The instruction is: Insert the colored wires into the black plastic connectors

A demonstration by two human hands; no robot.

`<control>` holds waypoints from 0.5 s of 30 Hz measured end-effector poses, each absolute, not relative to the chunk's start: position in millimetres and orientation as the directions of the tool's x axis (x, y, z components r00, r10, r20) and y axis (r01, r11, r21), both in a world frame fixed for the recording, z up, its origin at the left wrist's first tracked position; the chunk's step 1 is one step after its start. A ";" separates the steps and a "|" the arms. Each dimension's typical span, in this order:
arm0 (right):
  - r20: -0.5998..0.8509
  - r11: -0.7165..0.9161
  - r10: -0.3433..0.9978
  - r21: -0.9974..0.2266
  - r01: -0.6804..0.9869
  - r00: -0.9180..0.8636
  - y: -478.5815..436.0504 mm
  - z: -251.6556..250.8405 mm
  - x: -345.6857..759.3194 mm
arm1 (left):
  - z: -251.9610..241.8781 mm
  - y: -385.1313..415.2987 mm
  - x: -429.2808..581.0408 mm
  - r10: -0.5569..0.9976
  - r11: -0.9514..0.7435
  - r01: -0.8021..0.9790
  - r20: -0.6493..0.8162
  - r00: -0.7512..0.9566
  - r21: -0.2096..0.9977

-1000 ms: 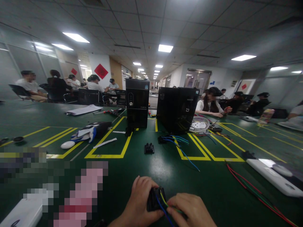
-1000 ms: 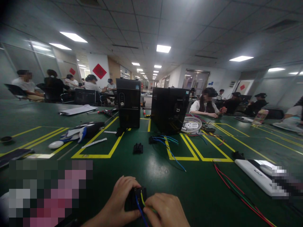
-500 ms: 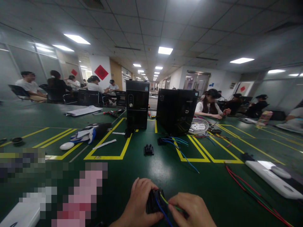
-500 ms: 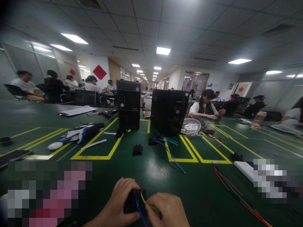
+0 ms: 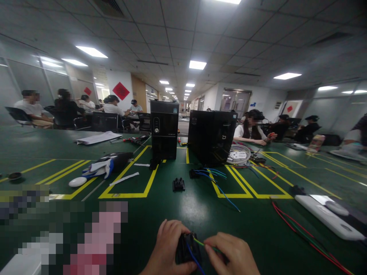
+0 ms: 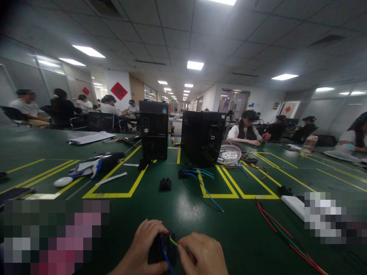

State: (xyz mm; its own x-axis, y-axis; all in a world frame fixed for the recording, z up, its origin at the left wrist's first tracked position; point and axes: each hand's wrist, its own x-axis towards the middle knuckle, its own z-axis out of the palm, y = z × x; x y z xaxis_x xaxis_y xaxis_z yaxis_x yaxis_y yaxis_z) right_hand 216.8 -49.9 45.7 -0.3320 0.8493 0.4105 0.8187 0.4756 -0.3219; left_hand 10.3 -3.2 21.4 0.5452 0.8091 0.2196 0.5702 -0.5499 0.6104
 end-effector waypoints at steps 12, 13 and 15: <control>0.175 0.484 0.875 -0.310 0.818 -0.451 -51.2 53.4 219.2 | 19.5 -2.3 11.3 0.816 -0.541 0.580 0.213 0.538 0.609; 0.155 0.451 0.893 -0.302 0.840 -0.423 -51.6 54.0 220.3 | 19.5 -2.5 11.0 0.815 -0.541 0.581 0.211 0.539 0.608; 0.143 0.401 0.916 -0.295 0.867 -0.375 -52.6 54.1 221.7 | 19.6 -2.5 10.6 0.817 -0.538 0.586 0.205 0.538 0.606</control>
